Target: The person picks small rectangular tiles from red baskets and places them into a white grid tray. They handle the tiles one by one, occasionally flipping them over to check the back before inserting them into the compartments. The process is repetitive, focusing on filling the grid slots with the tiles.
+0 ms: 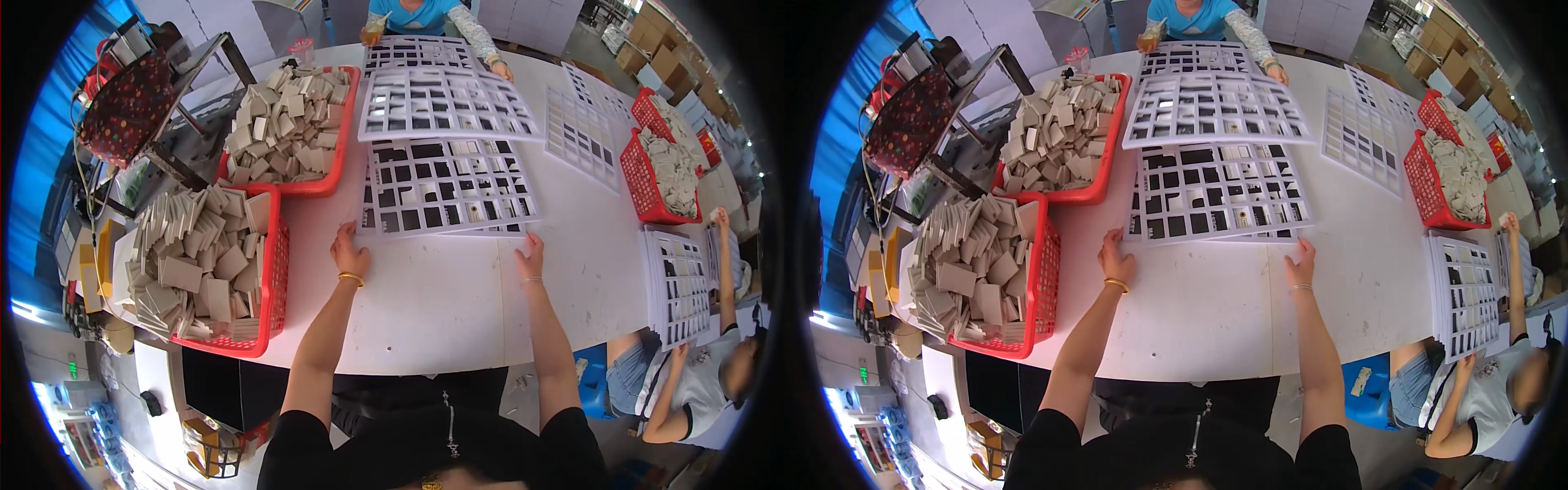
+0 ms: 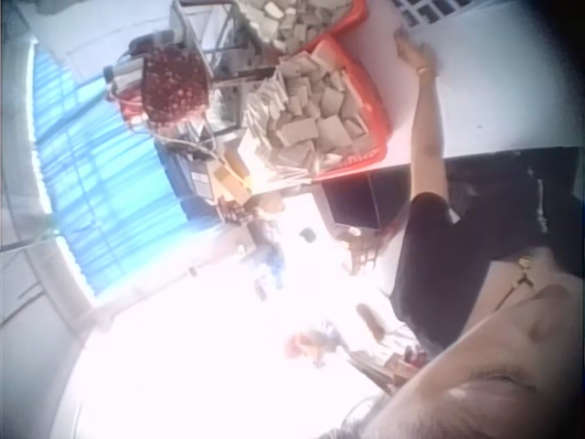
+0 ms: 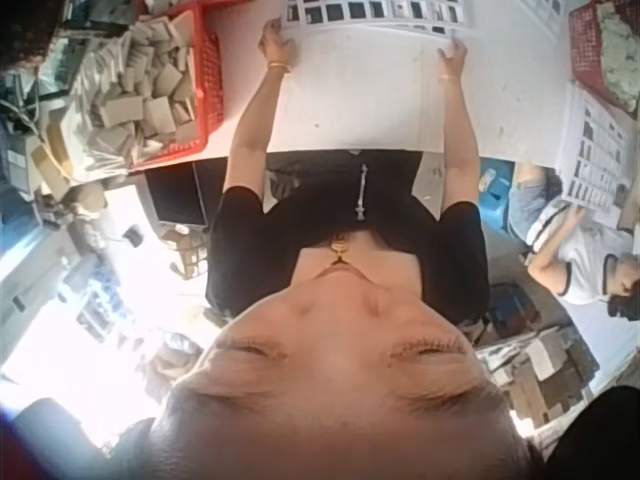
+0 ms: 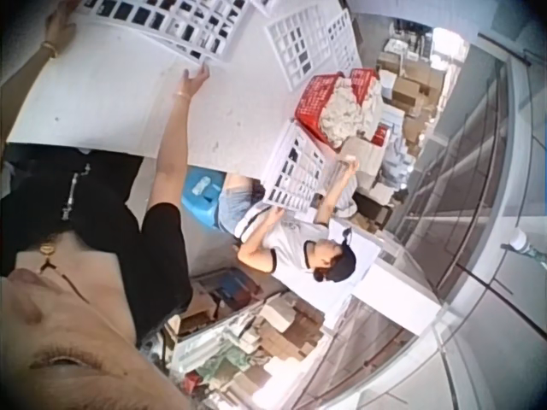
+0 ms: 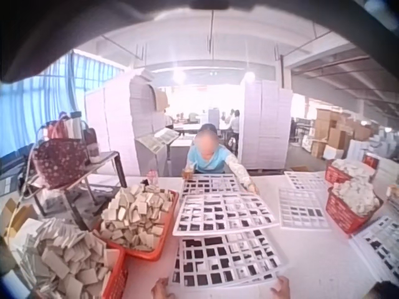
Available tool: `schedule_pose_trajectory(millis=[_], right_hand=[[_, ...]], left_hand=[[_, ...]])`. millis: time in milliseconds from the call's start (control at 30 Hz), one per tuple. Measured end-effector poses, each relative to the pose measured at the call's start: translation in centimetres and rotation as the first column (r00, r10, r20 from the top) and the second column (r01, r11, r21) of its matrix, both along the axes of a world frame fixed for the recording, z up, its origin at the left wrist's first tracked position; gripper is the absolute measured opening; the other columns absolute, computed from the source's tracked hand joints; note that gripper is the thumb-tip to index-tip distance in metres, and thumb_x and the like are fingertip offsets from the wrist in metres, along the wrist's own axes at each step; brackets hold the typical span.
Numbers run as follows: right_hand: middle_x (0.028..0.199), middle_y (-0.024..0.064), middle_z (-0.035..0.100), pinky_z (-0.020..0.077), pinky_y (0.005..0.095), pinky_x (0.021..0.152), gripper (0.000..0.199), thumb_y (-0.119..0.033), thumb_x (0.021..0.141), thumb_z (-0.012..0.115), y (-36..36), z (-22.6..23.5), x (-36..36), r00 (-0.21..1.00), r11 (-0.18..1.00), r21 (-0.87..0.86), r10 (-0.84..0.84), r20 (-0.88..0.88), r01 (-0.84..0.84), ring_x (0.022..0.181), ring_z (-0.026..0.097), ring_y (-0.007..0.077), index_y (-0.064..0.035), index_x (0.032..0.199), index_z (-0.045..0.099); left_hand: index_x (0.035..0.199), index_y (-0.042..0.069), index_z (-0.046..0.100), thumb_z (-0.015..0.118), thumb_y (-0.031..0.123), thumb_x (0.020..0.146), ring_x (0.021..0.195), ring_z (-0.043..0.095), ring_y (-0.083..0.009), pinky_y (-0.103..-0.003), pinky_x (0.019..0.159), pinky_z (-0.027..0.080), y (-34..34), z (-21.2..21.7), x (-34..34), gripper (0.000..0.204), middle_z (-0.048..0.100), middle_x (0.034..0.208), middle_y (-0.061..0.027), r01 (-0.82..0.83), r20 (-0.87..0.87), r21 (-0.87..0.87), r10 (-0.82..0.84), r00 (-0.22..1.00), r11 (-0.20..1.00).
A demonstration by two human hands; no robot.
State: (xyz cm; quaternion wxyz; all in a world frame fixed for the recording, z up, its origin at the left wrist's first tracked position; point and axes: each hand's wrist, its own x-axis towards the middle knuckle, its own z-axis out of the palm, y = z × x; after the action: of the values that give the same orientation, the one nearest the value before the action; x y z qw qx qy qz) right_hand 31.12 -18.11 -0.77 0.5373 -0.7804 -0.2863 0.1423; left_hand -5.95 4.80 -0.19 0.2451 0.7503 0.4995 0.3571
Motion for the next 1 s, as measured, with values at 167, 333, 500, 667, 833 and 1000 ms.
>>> schedule_pose_trajectory(millis=[167, 333, 500, 667, 833, 1000], right_hand=[[0.134, 0.0194, 0.045, 0.0322, 0.0345, 0.106, 0.061, 0.0, 0.075, 0.061, -0.3, -0.5, 0.4, 1.0, 1.0, -0.012, 0.006, -0.016, -0.006, 0.128, 0.043, 0.0269, -0.0003, 0.13, 0.036], [0.132, 0.0169, 0.047, 0.0332, 0.0345, 0.106, 0.059, 0.0, 0.075, 0.061, 0.0, 0.0, 0.3, 0.999, 1.0, -0.016, -0.009, -0.039, 0.008, 0.127, 0.043, 0.0262, -0.0018, 0.129, 0.038], [0.128, 0.013, 0.048, 0.035, 0.0348, 0.104, 0.057, 0.003, 0.075, 0.059, -2.7, -0.3, -1.1, 0.998, 1.0, 0.0, 0.018, -0.061, -0.019, 0.124, 0.044, 0.0235, -0.0036, 0.129, 0.041], [0.114, 0.0103, 0.055, 0.0433, 0.0303, 0.092, 0.038, 0.003, 0.081, 0.055, -15.1, -2.5, -4.0, 0.999, 1.0, -0.021, -0.021, -0.033, 0.02, 0.106, 0.055, 0.0196, 0.0, 0.118, 0.045], [0.102, 0.012, 0.06, 0.0475, 0.0254, 0.08, 0.037, 0.007, 0.078, 0.049, -23.0, 0.6, -9.1, 0.975, 0.983, -0.149, -0.133, -0.177, 0.107, 0.089, 0.061, 0.0174, 0.001, 0.114, 0.043], [0.087, 0.0117, 0.062, 0.0474, 0.0252, 0.079, 0.037, 0.008, 0.077, 0.044, -24.3, 1.8, -12.0, 0.987, 0.972, -0.198, 0.103, -0.127, -0.127, 0.082, 0.063, 0.0177, 0.0022, 0.113, 0.041]], left_hand=[[0.128, 0.008, 0.035, 0.054, 0.001, 0.064, 0.124, 0.047, -0.0268, -0.04, 0.104, 0.023, 0.0, -0.1, -0.1, 0.067, 0.056, 0.129, -0.0112, 0.0, 0.002, -0.017, 0.0, 1.0, 1.0], [0.127, 0.009, 0.036, 0.055, 0.001, 0.064, 0.124, 0.047, -0.0279, -0.04, 0.105, 0.024, 0.6, -0.4, -0.4, 0.067, 0.056, 0.13, -0.0115, 0.056, 0.086, -0.09, -0.049, 0.995, 0.994], [0.125, 0.009, 0.036, 0.057, 0.002, 0.063, 0.12, 0.05, -0.0279, -0.04, 0.102, 0.029, -2.4, -0.6, -3.1, 0.065, 0.058, 0.127, -0.0089, -0.045, 0.032, -0.196, 0.052, 0.998, 0.98], [0.119, 0.009, 0.04, 0.057, 0.004, 0.064, 0.113, 0.054, -0.0275, -0.043, 0.096, 0.033, -13.7, 1.9, -10.1, 0.058, 0.063, 0.116, -0.0066, -0.088, -0.066, -0.23, 0.075, 0.995, 0.969], [0.115, 0.008, 0.043, 0.053, 0.001, 0.065, 0.102, 0.06, -0.0248, -0.042, 0.091, 0.036, -21.5, 5.0, -15.9, 0.051, 0.069, 0.103, -0.0036, -0.033, 0.031, -0.448, 0.052, 0.998, 0.893], [0.106, 0.003, 0.046, 0.05, -0.003, 0.065, 0.078, 0.062, -0.0269, -0.038, 0.077, 0.047, -24.1, 6.5, -14.7, 0.041, 0.065, 0.081, -0.0058, 0.1, 0.115, -0.418, -0.056, 0.992, 0.903]])
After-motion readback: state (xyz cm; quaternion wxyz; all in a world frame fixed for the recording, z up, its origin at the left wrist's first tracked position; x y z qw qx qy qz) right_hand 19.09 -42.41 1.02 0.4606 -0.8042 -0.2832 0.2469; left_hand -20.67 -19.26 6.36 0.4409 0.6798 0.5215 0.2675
